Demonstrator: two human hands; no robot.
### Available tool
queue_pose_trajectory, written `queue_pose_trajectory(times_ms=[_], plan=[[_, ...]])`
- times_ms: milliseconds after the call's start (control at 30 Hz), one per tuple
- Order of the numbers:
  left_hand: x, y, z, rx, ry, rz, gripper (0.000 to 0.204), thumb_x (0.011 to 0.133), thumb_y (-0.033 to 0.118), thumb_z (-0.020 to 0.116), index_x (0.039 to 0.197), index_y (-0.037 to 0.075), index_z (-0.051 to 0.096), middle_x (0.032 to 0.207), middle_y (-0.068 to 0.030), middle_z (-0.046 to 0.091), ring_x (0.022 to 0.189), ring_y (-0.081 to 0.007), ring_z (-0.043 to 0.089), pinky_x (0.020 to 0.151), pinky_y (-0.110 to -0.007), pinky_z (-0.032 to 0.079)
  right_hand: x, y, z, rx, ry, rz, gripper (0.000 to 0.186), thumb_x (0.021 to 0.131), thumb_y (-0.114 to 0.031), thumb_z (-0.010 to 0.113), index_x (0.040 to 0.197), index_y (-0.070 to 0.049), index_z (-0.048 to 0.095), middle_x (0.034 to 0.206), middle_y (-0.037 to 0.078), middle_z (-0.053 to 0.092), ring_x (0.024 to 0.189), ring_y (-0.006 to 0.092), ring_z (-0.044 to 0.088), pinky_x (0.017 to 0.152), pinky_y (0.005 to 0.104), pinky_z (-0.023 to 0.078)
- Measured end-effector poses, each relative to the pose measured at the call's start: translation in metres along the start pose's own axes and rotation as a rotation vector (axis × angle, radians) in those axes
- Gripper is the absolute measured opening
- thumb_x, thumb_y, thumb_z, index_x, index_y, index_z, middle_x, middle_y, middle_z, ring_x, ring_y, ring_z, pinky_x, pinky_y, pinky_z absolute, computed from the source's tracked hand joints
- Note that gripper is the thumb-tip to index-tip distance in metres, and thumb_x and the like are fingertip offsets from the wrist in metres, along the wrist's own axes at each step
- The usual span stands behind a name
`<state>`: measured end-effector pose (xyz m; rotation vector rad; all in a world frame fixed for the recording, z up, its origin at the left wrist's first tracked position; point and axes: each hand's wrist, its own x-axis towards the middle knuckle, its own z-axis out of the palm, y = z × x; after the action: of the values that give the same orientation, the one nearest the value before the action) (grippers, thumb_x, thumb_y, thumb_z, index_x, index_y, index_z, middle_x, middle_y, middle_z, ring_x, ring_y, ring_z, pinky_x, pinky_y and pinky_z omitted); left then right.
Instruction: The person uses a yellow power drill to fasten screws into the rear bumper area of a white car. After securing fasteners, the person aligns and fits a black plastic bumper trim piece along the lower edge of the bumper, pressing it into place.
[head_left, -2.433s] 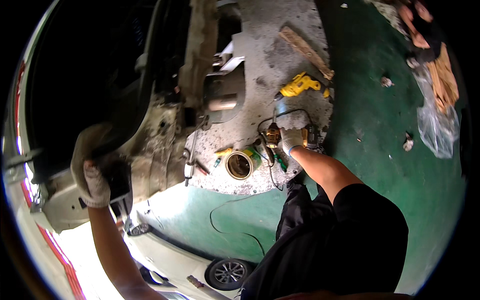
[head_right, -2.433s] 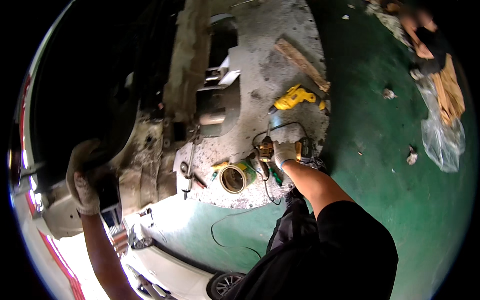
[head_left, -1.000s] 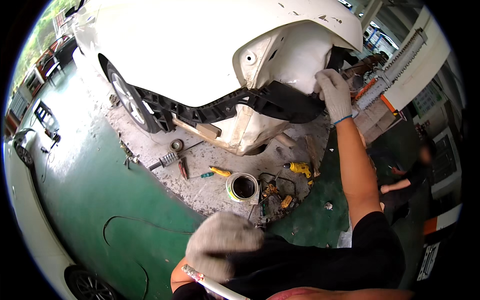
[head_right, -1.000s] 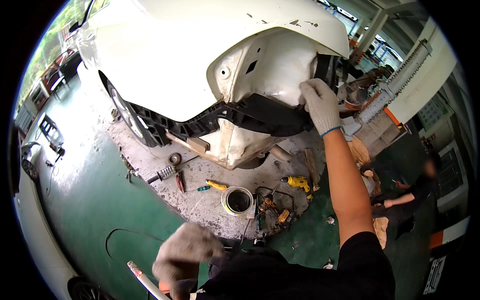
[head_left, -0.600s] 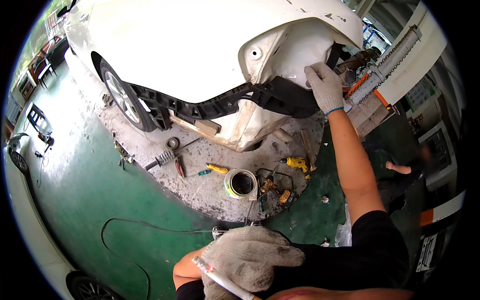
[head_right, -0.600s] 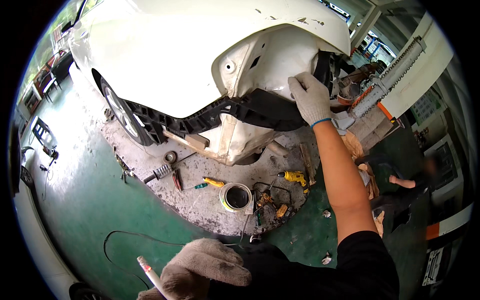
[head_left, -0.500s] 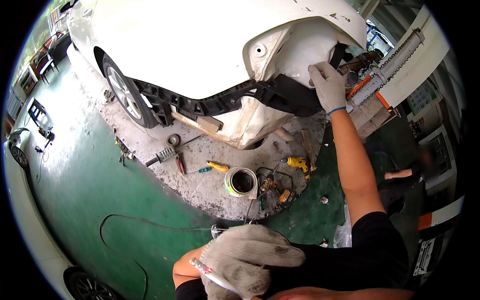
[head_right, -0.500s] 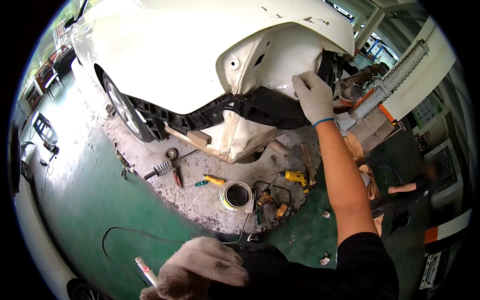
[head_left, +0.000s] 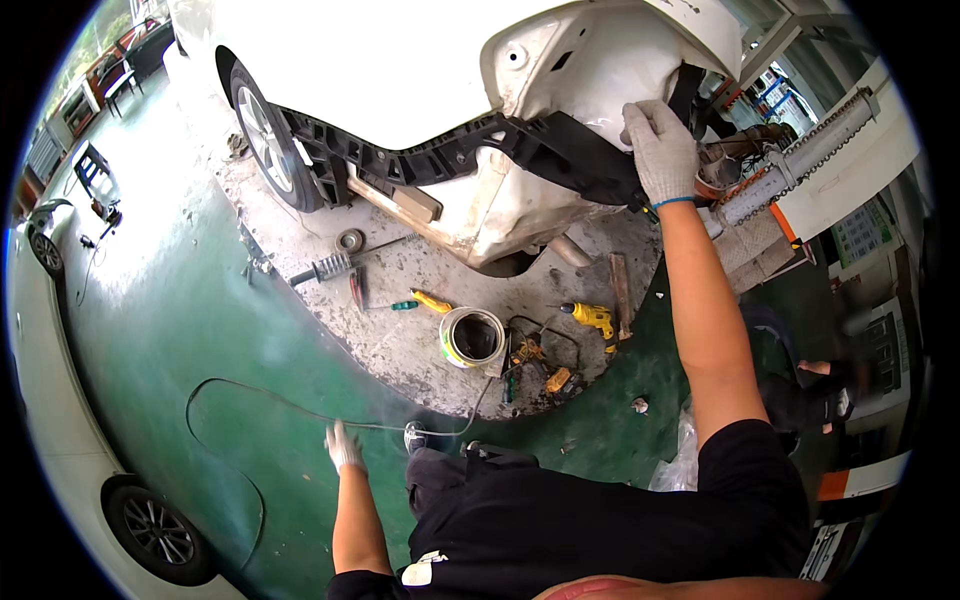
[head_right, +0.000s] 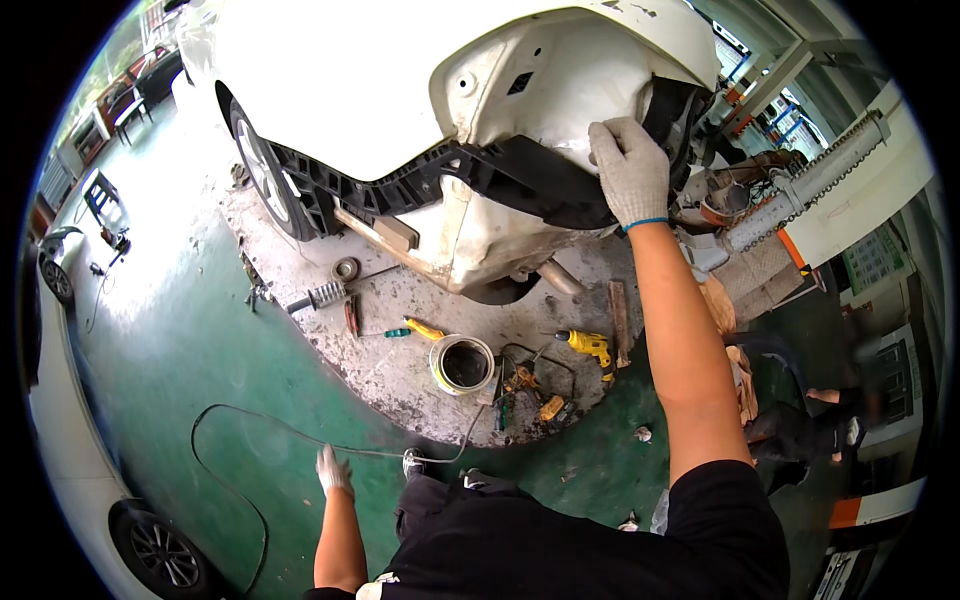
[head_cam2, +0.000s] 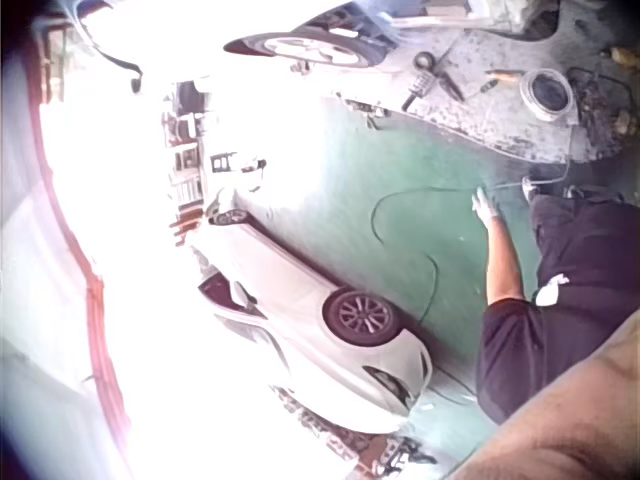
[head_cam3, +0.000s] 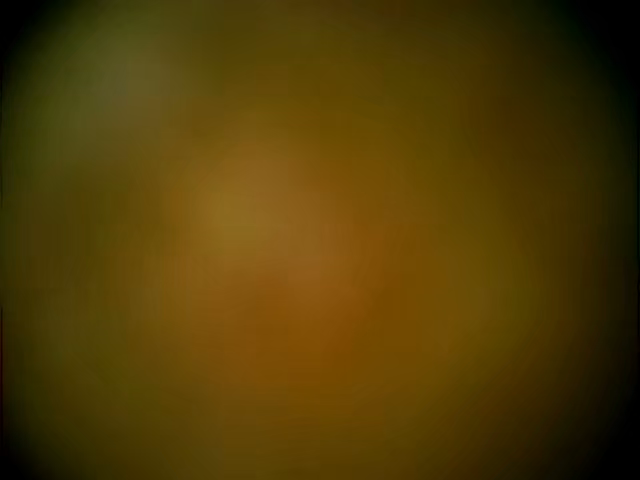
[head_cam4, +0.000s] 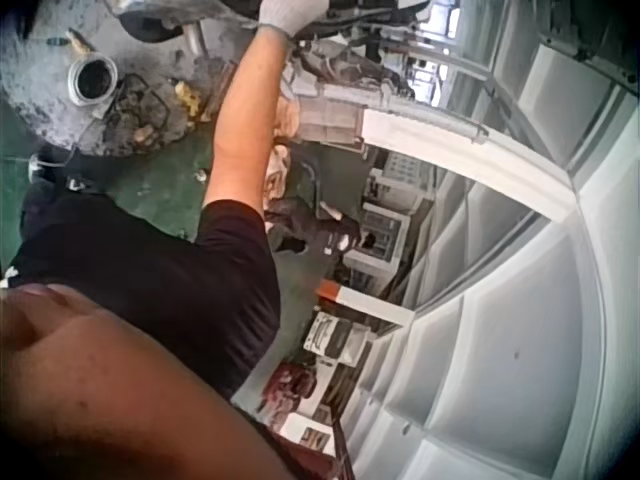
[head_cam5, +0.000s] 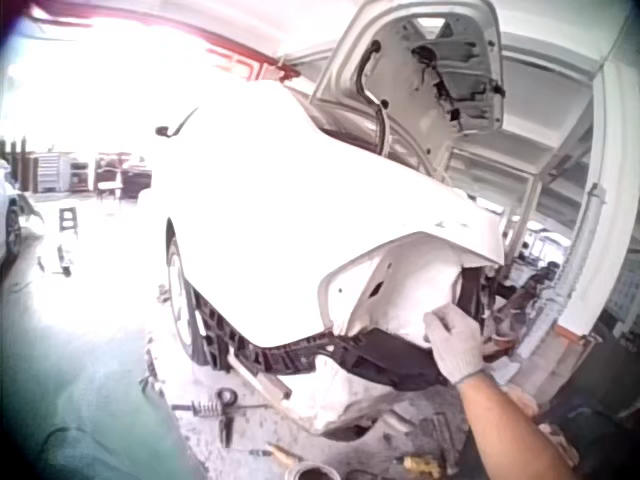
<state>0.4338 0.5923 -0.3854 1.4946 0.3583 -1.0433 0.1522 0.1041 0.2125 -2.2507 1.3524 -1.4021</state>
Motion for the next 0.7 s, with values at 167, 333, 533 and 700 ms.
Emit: queue_pose_trajectory(times_ms=[167, 333, 533, 700], plan=[[-0.078, -0.140, -0.140, 1.721, -0.145, -0.318, 0.051, 0.106, 0.041, 0.050, 0.146, 0.010, 0.056, 0.148, -0.0160, 0.063, 0.136, -0.0347, 0.058, 0.110, -0.044, 0.047, -0.019, 0.034, 0.000, 0.163, 0.081, -0.296, 0.022, 0.102, -0.023, 0.069, 0.104, -0.002, 0.075, 0.078, 0.010, 0.073, 0.069, 0.0209, 0.069, 0.069, 0.0360, 0.054], [-0.137, -0.187, -0.146, 2.301, -0.475, -0.282, 0.036, 0.109, 0.027, 0.052, 0.142, 0.015, 0.059, 0.145, -0.0134, 0.064, 0.136, -0.0310, 0.060, 0.111, -0.043, 0.047, -0.017, 0.026, -0.010, -0.195, 0.105, -0.540, 0.029, 0.107, -0.024, 0.060, 0.097, -0.001, 0.074, 0.079, 0.015, 0.072, 0.072, 0.0273, 0.072, 0.071, 0.0377, 0.055], [-0.102, -0.144, -0.086, 0.948, 0.304, -0.041, 0.031, 0.105, 0.030, 0.056, 0.127, 0.008, 0.058, 0.120, -0.0154, 0.064, 0.109, -0.0294, 0.058, 0.095, -0.041, 0.049, -0.015, 0.027, -0.008, -0.133, 0.068, -0.404, 0.036, 0.108, -0.029, 0.057, 0.093, -0.001, 0.073, 0.078, 0.016, 0.071, 0.072, 0.0300, 0.071, 0.070, 0.0403, 0.054], [-0.085, -0.065, -0.033, 0.487, 0.229, 0.149, 0.030, 0.102, 0.032, 0.061, 0.110, 0.003, 0.056, 0.093, -0.0139, 0.061, 0.080, -0.0258, 0.053, 0.077, -0.040, 0.049, -0.021, 0.027, -0.006, -0.036, 0.045, -0.416, 0.034, 0.105, -0.033, 0.060, 0.095, -0.004, 0.074, 0.080, 0.019, 0.070, 0.078, 0.0421, 0.070, 0.070, 0.0467, 0.053]])
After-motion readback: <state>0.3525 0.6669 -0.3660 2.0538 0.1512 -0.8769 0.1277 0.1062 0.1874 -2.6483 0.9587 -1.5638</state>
